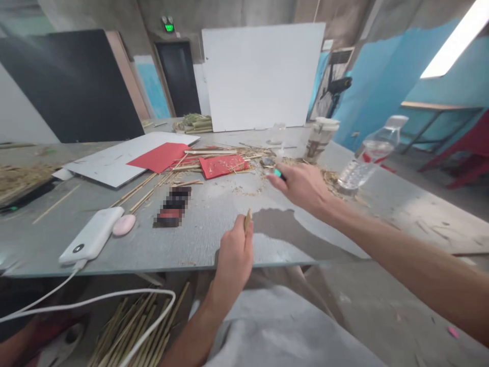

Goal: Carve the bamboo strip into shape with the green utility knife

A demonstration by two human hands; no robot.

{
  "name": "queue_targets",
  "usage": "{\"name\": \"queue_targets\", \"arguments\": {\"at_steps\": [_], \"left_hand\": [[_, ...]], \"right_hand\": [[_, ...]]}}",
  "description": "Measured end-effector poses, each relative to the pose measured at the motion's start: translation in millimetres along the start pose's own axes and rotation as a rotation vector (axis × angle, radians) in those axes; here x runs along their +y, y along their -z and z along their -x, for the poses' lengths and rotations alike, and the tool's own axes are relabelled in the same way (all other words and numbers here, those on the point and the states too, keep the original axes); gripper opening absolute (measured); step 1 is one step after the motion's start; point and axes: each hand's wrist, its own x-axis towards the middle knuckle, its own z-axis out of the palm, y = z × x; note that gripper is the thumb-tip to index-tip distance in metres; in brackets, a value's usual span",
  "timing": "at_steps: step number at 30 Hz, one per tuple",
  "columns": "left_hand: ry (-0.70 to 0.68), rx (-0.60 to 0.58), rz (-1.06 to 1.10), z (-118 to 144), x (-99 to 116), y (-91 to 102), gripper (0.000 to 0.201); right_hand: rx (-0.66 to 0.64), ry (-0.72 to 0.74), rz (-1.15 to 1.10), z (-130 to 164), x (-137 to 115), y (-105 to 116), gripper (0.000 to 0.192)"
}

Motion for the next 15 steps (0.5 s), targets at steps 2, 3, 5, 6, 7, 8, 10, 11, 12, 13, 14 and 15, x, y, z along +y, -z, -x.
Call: {"name": "queue_targets", "arguments": {"at_steps": [2, 3, 5, 6, 7, 8, 10, 11, 12, 13, 14, 15], "left_hand": [[-0.001, 0.003, 0.009, -2, -3, 4.1, 0.031], [0.0, 0.002, 0.011, -3, -5, 5.7, 0.028], [-0.001, 0.0, 0.008, -4, -7, 8.6, 0.021], [-0.001, 0.0, 0.003, -5, -8, 10.0, 0.019], [0.0, 0.004, -0.002, -6, -10, 11.4, 0.017], [0.002, 0.01, -0.008, -7, -11, 12.6, 0.017], [0.011, 0.024, -0.02, -9, -14, 14.6, 0.016], [0.017, 0.031, -0.025, -10, -15, 15.2, 0.015], [0.023, 0.037, -0.029, -10, -16, 15.3, 0.014], [0.029, 0.042, -0.031, -10, -16, 14.9, 0.014], [0.034, 0.047, -0.03, -9, -15, 14.0, 0.013], [0.039, 0.052, -0.026, -8, -14, 12.5, 0.013]], "right_hand": [[-0.071, 0.091, -0.04, 24, -17, -5, 0.071], [-0.108, 0.126, -0.056, 34, -26, -7, 0.072], [-0.167, 0.174, -0.084, 46, -40, -11, 0.073], [-0.186, 0.189, -0.093, 49, -45, -12, 0.074], [-0.201, 0.199, -0.1, 50, -48, -13, 0.076], [-0.211, 0.207, -0.106, 50, -51, -14, 0.076], [-0.225, 0.22, -0.116, 50, -53, -15, 0.077], [-0.23, 0.227, -0.12, 50, -54, -16, 0.077], [-0.236, 0.234, -0.123, 50, -54, -17, 0.077], [-0.242, 0.24, -0.125, 49, -53, -19, 0.076], [-0.246, 0.244, -0.125, 47, -52, -21, 0.075], [-0.245, 0.242, -0.123, 42, -49, -23, 0.074]]}}
